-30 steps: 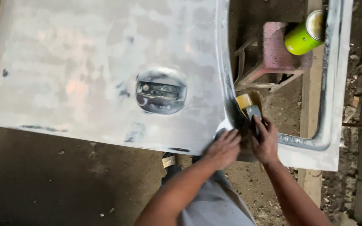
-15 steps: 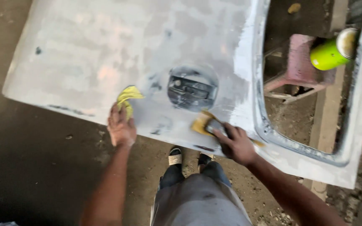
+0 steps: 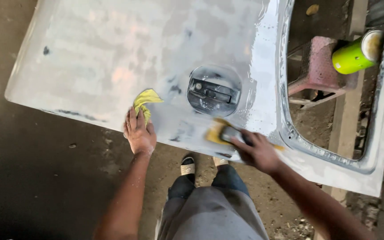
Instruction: The person scrubs a large, flat, white surface using a yellow sponge and a yellow cloth. They move across the surface, scrubbing different areas and occasionally dipping the sponge into a green bucket of water.
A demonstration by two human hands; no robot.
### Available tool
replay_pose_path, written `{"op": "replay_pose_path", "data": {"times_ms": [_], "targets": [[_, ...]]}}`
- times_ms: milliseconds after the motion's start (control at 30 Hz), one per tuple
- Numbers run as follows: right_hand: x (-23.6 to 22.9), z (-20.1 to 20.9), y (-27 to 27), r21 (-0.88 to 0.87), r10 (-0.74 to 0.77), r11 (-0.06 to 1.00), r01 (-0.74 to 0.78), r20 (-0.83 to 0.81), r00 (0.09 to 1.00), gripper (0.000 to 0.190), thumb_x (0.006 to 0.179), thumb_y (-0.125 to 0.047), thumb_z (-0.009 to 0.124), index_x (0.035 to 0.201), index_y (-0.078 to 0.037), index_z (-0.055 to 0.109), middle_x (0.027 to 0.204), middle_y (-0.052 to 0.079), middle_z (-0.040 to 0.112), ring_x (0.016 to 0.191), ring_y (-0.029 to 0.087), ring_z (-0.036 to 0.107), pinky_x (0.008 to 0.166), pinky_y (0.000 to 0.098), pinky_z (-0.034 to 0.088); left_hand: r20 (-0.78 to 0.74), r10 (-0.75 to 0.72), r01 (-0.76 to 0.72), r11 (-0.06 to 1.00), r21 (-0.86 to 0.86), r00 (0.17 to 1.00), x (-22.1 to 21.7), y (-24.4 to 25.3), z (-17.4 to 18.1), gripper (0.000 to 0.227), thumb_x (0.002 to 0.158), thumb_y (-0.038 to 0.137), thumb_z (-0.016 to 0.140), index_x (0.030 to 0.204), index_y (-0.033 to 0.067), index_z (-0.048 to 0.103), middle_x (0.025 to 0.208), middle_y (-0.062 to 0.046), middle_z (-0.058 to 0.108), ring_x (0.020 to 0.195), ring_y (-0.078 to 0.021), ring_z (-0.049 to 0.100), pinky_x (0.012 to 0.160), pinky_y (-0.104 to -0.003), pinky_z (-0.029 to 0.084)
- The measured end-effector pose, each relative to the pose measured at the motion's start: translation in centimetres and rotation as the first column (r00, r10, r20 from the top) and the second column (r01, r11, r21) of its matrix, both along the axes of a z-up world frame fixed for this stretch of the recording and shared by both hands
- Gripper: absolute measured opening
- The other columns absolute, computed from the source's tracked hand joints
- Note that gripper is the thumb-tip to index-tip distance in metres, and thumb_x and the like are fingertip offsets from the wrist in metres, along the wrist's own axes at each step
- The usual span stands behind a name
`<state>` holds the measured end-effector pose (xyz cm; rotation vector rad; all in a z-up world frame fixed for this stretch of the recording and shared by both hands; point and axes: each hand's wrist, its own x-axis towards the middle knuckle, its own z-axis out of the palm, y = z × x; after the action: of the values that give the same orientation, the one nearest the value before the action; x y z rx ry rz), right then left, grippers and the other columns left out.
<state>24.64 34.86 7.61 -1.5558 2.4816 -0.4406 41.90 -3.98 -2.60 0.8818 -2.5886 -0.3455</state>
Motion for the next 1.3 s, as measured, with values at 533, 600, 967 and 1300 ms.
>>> {"op": "replay_pose_path", "data": {"times_ms": [533, 600, 967, 1300], "targets": [[-2.6, -1.6, -3.6, -0.163, 0.215, 0.961, -0.224, -0.073, 0.974, 0.075, 0.088, -0.019, 0.068, 0.157, -0.036, 0.044, 0.149, 0.014, 0.052, 0.119, 0.037, 0.056, 0.101, 0.0474, 0.05, -0.022, 0.189, -0.188, 0.982, 0.036, 0.982, -3.1, 5.7, 0.2, 0.054, 0.096, 0.025, 0.062, 0.146, 0.0042, 0.058, 0.164, -0.017, 0.037, 0.151, -0.038, 0.035, 0.123, -0.058, 0.024], [-3.8, -1.8, 2.7, -0.094, 0.194, 0.976, -0.197, -0.036, 0.98, 0.069, 0.09, -0.016, 0.07, 0.153, -0.03, 0.045, 0.144, 0.021, 0.051, 0.108, 0.037, 0.056, 0.092, 0.0504, 0.048, -0.013, 0.173, -0.172, 0.983, 0.056, 0.985, -2.8, 6.6, -0.5, 0.055, 0.097, 0.024, 0.062, 0.147, 0.0022, 0.057, 0.164, -0.019, 0.038, 0.151, -0.0385, 0.035, 0.123, -0.058, 0.024], [-2.7, -2.7, -8.0, -0.149, 0.286, 0.94, -0.306, -0.14, 0.948, 0.07, 0.092, -0.025, 0.069, 0.156, -0.027, 0.041, 0.144, 0.021, 0.048, 0.117, 0.036, 0.055, 0.1, 0.0503, 0.046, 0.0, 0.204, -0.203, 0.972, 0.115, 0.979, -3.5, 9.1, 0.6, 0.056, 0.098, 0.025, 0.061, 0.15, 0.0055, 0.054, 0.167, -0.014, 0.034, 0.153, -0.0378, 0.03, 0.124, -0.058, 0.018], [-3.9, -1.6, 7.3, -0.178, 0.176, 0.968, -0.178, -0.027, 0.984, 0.069, 0.081, -0.016, 0.076, 0.146, -0.027, 0.054, 0.137, 0.022, 0.055, 0.104, 0.037, 0.056, 0.09, 0.0503, 0.05, 0.005, 0.112, -0.111, 0.983, 0.145, 0.994, -1.6, 7.0, 1.1, 0.058, 0.097, 0.022, 0.062, 0.152, 0.0057, 0.053, 0.167, -0.015, 0.033, 0.153, -0.0386, 0.031, 0.125, -0.058, 0.023]]}}
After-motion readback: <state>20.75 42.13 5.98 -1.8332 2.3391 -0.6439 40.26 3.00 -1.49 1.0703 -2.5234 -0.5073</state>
